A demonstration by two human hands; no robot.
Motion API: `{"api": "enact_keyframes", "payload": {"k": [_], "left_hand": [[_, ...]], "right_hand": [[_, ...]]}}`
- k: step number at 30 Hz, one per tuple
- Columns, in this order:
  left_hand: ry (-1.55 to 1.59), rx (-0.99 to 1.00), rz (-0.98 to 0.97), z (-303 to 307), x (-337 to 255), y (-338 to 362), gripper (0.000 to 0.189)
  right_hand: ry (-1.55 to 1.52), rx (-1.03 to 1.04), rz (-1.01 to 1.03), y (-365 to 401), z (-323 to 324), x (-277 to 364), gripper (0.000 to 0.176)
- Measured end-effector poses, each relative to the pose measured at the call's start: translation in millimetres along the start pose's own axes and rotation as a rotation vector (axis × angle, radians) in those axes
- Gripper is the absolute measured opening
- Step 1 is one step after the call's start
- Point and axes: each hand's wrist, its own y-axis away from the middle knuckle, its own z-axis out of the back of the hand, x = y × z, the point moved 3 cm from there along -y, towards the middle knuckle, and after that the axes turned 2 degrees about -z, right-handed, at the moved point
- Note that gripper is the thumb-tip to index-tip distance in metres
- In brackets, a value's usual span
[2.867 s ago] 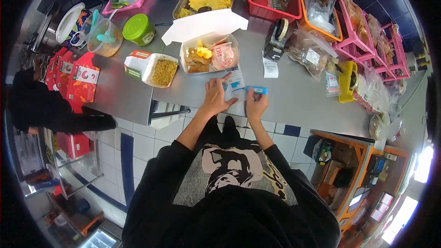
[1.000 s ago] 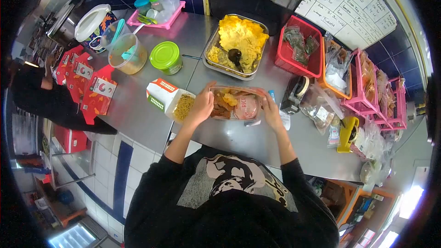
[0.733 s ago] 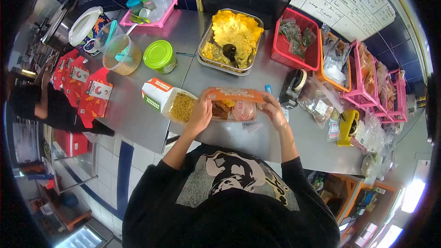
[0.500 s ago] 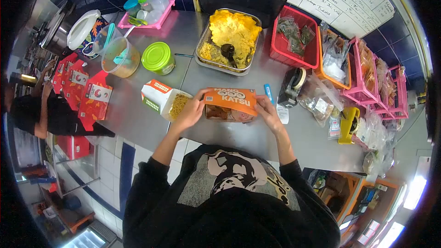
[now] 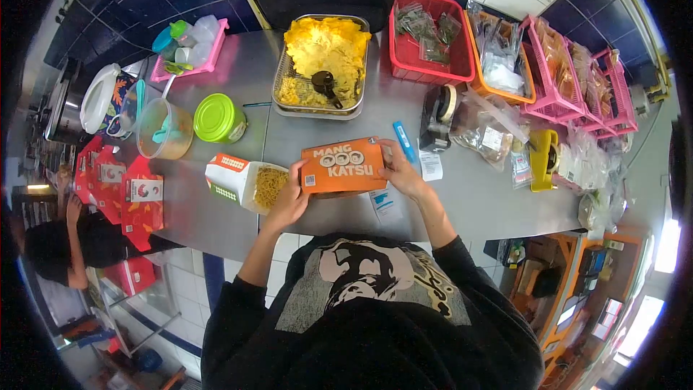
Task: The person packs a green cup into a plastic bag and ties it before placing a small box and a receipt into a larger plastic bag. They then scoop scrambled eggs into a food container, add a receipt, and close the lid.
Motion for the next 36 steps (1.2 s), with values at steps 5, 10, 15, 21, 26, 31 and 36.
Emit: {"api": "enact_keyframes", "payload": {"k": [5, 10, 15, 21, 26, 31, 36], "left_hand": [[0.295, 0.299, 0.312, 15.0, -11.9, -19.5, 0.058], [-0.070, -0.254, 0.300, -36.6, -4.5, -28.1, 0.039], [-0.108, -0.257, 0.005, -44.9, 14.9, -25.1, 0.059], [-0.771, 0.465, -0.060, -22.7, -38.6, -36.8, 0.107], [-0.651, 0.471, -0.185, -18.5, -16.5, -41.3, 0.111], [-0.680, 0.533, -0.181, -13.6, -16.1, -50.0, 0.105], [-0.661, 0.509, -0.254, -15.7, -18.6, -43.3, 0.106]], "right_hand": [[0.130, -0.064, 0.055, 1.7, -3.2, -17.6, 0.069], [0.147, -0.022, -0.180, 7.2, -13.0, 5.1, 0.071], [1.114, -0.047, 0.368, -0.6, -24.1, 8.6, 0.067], [1.168, 0.309, 0.358, -12.2, -3.2, 30.3, 0.084], [1.272, 0.424, 0.287, -18.5, -9.5, 52.3, 0.089], [1.215, 0.363, 0.348, -13.1, -7.8, 41.8, 0.080], [1.205, 0.209, 0.524, 9.9, -5.3, 10.1, 0.069]]}}
